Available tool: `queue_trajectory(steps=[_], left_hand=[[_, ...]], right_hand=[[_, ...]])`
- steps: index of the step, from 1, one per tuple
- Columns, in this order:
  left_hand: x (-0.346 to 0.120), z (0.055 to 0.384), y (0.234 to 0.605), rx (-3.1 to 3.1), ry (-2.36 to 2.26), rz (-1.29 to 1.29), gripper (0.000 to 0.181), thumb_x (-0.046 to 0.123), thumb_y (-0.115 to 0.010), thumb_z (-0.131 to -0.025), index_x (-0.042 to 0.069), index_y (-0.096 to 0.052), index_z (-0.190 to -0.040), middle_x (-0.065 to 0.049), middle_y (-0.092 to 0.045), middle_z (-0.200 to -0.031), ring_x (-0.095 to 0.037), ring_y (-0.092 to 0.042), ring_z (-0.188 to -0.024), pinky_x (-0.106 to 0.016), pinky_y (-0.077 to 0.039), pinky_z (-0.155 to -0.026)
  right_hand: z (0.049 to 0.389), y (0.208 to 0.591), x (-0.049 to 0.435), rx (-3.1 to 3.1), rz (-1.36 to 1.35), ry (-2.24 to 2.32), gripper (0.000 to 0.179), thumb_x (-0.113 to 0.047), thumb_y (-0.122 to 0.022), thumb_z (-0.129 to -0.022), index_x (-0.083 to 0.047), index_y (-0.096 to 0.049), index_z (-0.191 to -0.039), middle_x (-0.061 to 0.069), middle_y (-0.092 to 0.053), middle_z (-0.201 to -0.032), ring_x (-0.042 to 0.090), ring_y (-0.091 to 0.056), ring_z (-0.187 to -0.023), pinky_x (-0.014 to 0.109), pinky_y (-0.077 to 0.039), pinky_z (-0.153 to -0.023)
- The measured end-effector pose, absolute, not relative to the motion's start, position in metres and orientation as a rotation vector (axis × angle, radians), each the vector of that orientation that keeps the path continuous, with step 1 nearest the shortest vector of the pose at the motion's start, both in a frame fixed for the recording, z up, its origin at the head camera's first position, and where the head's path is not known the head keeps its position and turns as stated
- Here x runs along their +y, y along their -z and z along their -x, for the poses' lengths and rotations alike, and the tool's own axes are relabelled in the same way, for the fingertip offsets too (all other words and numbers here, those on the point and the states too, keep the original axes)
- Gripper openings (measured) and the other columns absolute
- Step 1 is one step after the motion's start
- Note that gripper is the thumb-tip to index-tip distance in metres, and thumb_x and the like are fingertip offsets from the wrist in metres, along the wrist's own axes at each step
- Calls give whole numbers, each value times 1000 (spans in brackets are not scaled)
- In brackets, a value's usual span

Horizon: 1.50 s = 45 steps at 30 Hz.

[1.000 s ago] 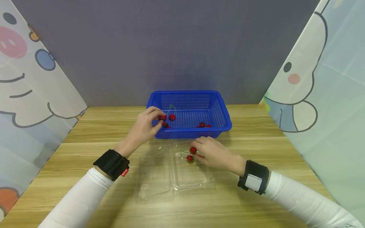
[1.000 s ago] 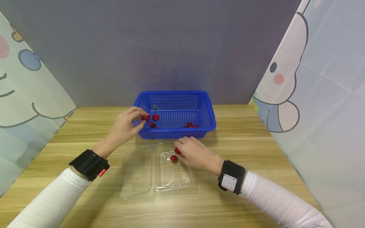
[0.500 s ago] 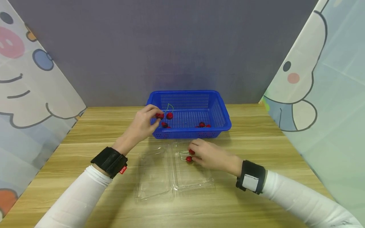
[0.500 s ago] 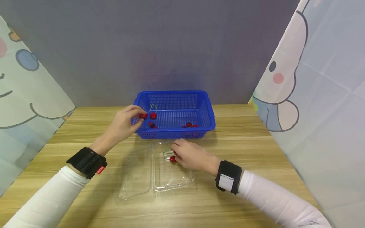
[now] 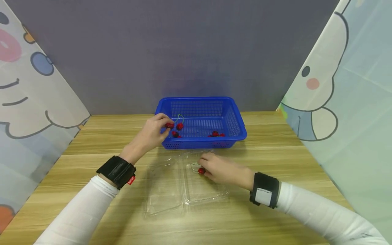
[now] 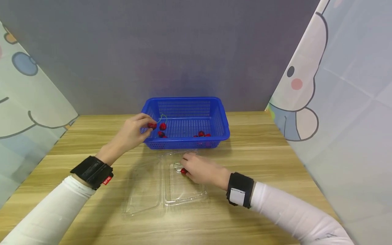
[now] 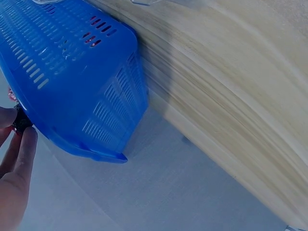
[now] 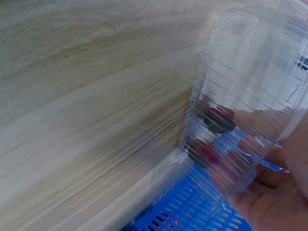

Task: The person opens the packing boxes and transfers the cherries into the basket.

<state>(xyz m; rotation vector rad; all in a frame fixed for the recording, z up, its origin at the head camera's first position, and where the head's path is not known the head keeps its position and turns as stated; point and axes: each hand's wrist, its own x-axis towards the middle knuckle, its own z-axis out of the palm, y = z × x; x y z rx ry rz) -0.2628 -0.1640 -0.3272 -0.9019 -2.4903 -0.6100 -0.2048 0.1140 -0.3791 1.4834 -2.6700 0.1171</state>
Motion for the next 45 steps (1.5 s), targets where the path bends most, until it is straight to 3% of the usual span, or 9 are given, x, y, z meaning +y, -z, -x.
queue_trajectory(steps=[10,16,29,45], left_hand=[[-158,266,326,-2540,509,943,23,-6,-70,-84,-3,-70,-107,-12,-59,-106,-27,-63,-94,-31,-50,-79],[-156,267,327,-2549,493,943,23,-7,-70,-84,-3,-71,-106,-13,-59,-107,-27,-62,-95,-31,-50,-79],[-155,269,324,-2580,475,936,23,-4,-67,-88,-3,-70,-110,-13,-58,-110,-28,-61,-98,-31,-50,-79],[-152,273,322,-2557,499,921,20,-3,-68,-88,-3,-70,-109,-13,-57,-108,-26,-60,-96,-29,-49,-78]], right_hand=[[204,383,109,-2567,-1377,5,15,-11,-71,-87,-9,-69,-102,1,-62,-102,17,-59,-97,29,-46,-90],[205,383,109,-2594,-1348,62,15,-9,-69,-88,-7,-70,-103,4,-63,-106,19,-61,-101,30,-45,-94],[206,385,107,-2718,-1365,24,10,-6,-70,-87,-9,-71,-96,-2,-59,-90,13,-62,-82,21,-51,-70],[205,387,105,-2780,-1406,-6,12,0,-71,-85,-9,-70,-91,-4,-56,-84,11,-62,-77,20,-50,-67]])
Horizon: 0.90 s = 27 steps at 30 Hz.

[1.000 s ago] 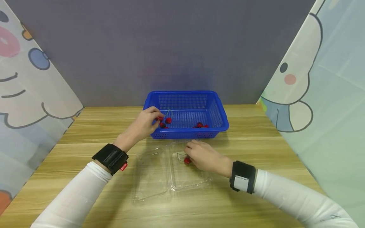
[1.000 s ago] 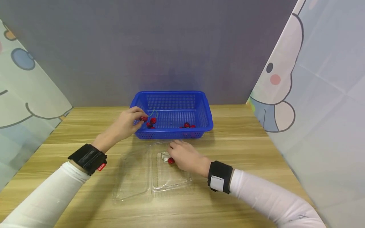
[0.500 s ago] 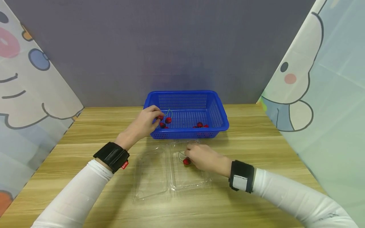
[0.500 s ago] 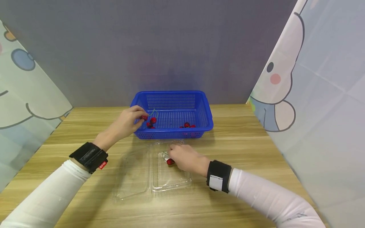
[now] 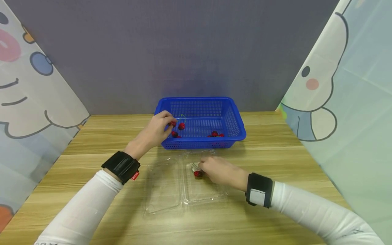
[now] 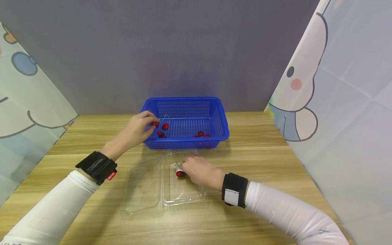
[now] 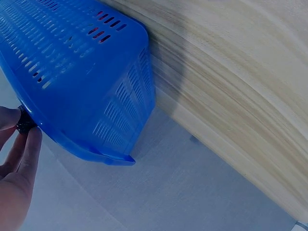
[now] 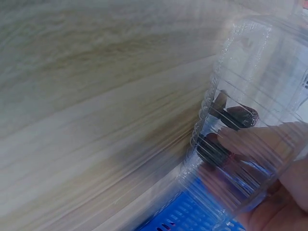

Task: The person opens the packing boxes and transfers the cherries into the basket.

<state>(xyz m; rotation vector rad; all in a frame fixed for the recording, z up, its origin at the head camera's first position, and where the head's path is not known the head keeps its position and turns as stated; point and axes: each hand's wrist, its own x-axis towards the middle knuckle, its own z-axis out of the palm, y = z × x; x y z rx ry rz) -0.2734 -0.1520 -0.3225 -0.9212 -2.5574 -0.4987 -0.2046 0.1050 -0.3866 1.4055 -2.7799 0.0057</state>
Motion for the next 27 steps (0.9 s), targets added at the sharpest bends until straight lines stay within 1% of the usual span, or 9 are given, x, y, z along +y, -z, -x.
queue_trajectory(steps=[4,9,12,16,21,27], left_hand=[[-151,274,323,-2588,499,903,21,-2,-67,-89,-3,-69,-110,-12,-57,-109,-25,-60,-96,-28,-49,-78],[-151,275,324,-2603,470,904,20,-2,-67,-89,-3,-70,-109,-13,-58,-109,-27,-60,-99,-31,-49,-80],[-152,275,325,-2615,467,894,22,-3,-66,-89,-2,-69,-111,-13,-57,-111,-28,-59,-102,-32,-49,-82],[-153,274,325,-2642,475,879,25,-3,-65,-90,0,-68,-115,-13,-56,-113,-28,-58,-103,-31,-48,-81],[-154,274,326,-2659,474,878,25,-2,-64,-90,0,-68,-115,-12,-57,-113,-27,-59,-102,-30,-49,-79],[-154,272,327,-2661,462,896,24,-2,-66,-89,1,-69,-113,-11,-57,-112,-27,-59,-104,-32,-48,-83]], right_hand=[[204,386,105,-2778,-1403,-30,9,-2,-71,-86,-9,-69,-91,-4,-56,-83,11,-62,-77,20,-50,-67],[203,385,105,-2759,-1391,-112,6,-6,-72,-88,-8,-68,-92,-3,-57,-84,12,-63,-78,21,-50,-69],[203,384,105,-2741,-1389,-147,7,-7,-73,-88,-7,-69,-94,-2,-58,-85,12,-64,-78,20,-50,-69],[203,383,106,-2718,-1395,-171,6,-6,-72,-88,-7,-68,-93,-2,-57,-83,11,-62,-76,18,-49,-66],[203,382,106,-2710,-1399,-180,5,-6,-71,-89,-8,-68,-91,-4,-55,-82,9,-59,-74,19,-48,-65],[203,381,106,-2709,-1406,-204,5,-6,-71,-88,-7,-68,-92,-3,-55,-82,8,-58,-73,18,-48,-65]])
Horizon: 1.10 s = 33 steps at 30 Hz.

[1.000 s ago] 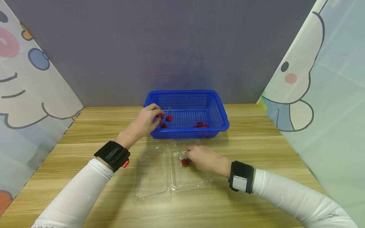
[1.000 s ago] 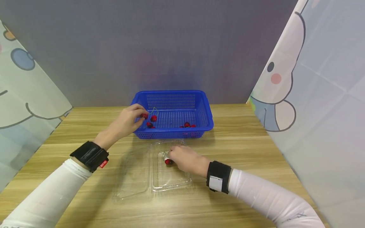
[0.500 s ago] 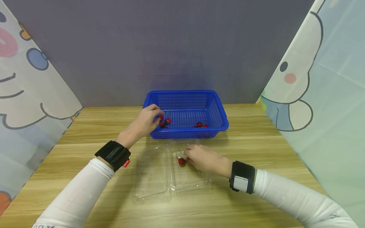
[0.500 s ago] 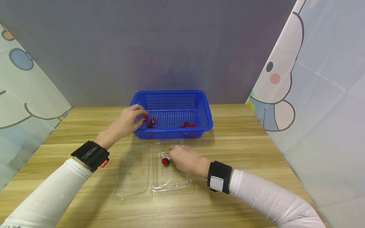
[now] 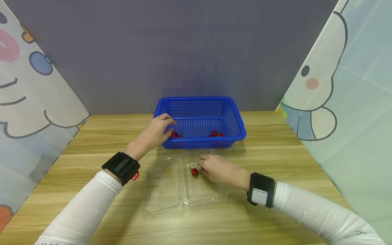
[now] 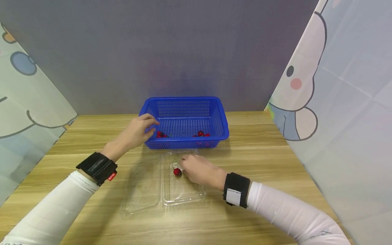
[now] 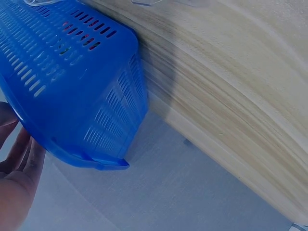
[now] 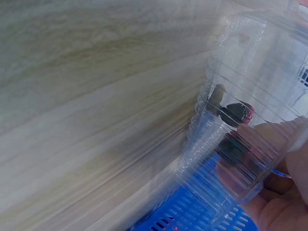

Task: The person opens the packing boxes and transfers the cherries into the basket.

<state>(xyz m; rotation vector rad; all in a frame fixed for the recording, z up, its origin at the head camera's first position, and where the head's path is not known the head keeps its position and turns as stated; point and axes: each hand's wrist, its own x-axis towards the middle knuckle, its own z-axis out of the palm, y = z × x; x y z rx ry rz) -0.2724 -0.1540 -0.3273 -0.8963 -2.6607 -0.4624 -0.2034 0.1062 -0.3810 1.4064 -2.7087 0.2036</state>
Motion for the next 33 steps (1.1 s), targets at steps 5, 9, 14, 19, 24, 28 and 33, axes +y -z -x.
queue_trajectory(steps=[5,9,14,19,24,28,33], left_hand=[[-154,272,330,-2630,462,921,23,-3,-66,-88,1,-69,-110,-11,-58,-110,-28,-59,-104,-32,-49,-83],[-154,270,332,-2619,465,930,21,-1,-66,-88,1,-69,-109,-11,-59,-111,-28,-60,-105,-33,-48,-84],[-153,267,335,-2627,483,940,20,3,-66,-90,2,-69,-110,-10,-59,-110,-26,-60,-104,-32,-48,-85],[-153,265,336,-2614,491,947,18,6,-67,-93,2,-69,-110,-9,-60,-109,-25,-60,-102,-32,-48,-84],[-155,263,337,-2591,495,951,16,11,-64,-95,4,-70,-108,-9,-60,-109,-25,-60,-102,-32,-48,-84],[-155,262,338,-2582,489,956,16,13,-63,-96,5,-70,-108,-8,-60,-108,-23,-60,-100,-31,-48,-83],[-155,260,338,-2584,482,958,16,13,-63,-96,5,-70,-108,-9,-61,-107,-23,-60,-99,-31,-48,-83]], right_hand=[[204,380,107,-2701,-1412,-222,5,-6,-71,-89,-6,-67,-91,-3,-55,-83,8,-58,-73,18,-48,-65],[205,380,108,-2695,-1414,-234,5,-5,-71,-89,-6,-67,-91,-2,-55,-83,9,-59,-75,18,-48,-67],[205,379,109,-2672,-1425,-256,6,-3,-72,-88,-5,-67,-91,-2,-56,-84,11,-61,-77,20,-49,-69],[205,377,111,-2655,-1425,-283,7,-2,-72,-87,-5,-67,-91,0,-57,-85,12,-62,-78,21,-50,-70],[205,376,111,-2651,-1420,-296,9,0,-72,-87,-4,-69,-95,1,-60,-90,14,-64,-83,21,-50,-74],[206,375,112,-2632,-1427,-317,10,1,-72,-86,-3,-69,-95,2,-61,-92,15,-64,-85,21,-50,-76],[207,374,114,-2605,-1428,-350,12,2,-72,-85,-2,-69,-96,3,-62,-94,15,-64,-88,22,-50,-78]])
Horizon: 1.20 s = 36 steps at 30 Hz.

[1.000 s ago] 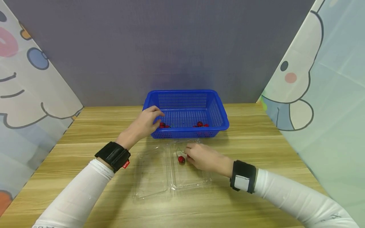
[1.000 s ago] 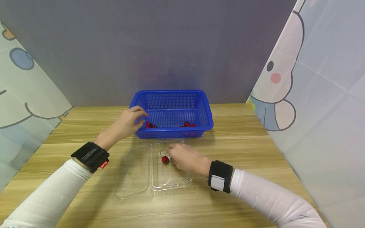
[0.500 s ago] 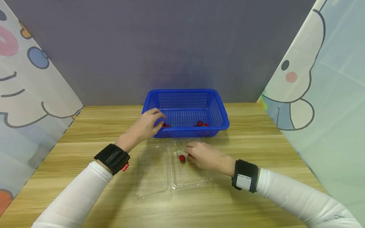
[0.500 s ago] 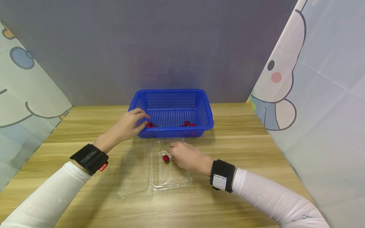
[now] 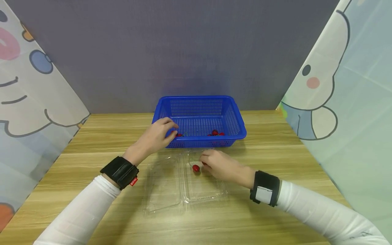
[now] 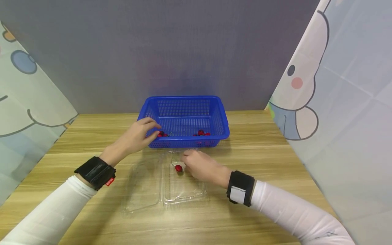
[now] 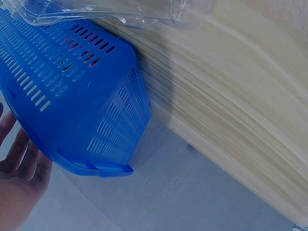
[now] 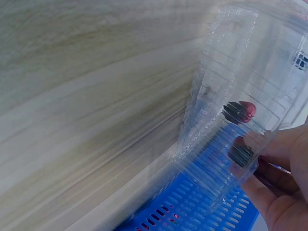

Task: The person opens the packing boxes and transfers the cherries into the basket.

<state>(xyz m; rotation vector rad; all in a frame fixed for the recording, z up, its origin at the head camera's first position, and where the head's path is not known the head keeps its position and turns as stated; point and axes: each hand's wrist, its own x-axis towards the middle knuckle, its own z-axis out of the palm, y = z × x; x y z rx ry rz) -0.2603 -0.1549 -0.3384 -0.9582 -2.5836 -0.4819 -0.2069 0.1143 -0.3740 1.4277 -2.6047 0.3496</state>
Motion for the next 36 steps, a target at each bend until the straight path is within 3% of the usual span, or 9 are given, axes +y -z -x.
queue_trajectory(steps=[15,27,36], left_hand=[[-158,252,348,-2503,470,951,18,21,-64,-97,7,-72,-102,-5,-62,-103,-24,-59,-97,-37,-44,-87],[-167,243,351,-2461,499,926,15,19,-66,-95,6,-73,-100,-7,-62,-101,-24,-58,-93,-36,-45,-80],[-173,239,354,-2463,522,924,17,19,-65,-96,5,-72,-101,-8,-62,-102,-26,-60,-94,-37,-46,-82]], right_hand=[[209,359,125,-2546,-1376,-422,20,0,-71,-87,-2,-70,-107,3,-64,-105,16,-64,-99,21,-48,-86],[219,344,137,-2394,-1339,-488,20,0,-76,-84,0,-71,-103,5,-66,-104,18,-66,-95,19,-49,-82],[229,329,144,-2370,-1215,-555,23,-3,-79,-82,0,-70,-103,7,-67,-101,20,-67,-94,24,-50,-83]])
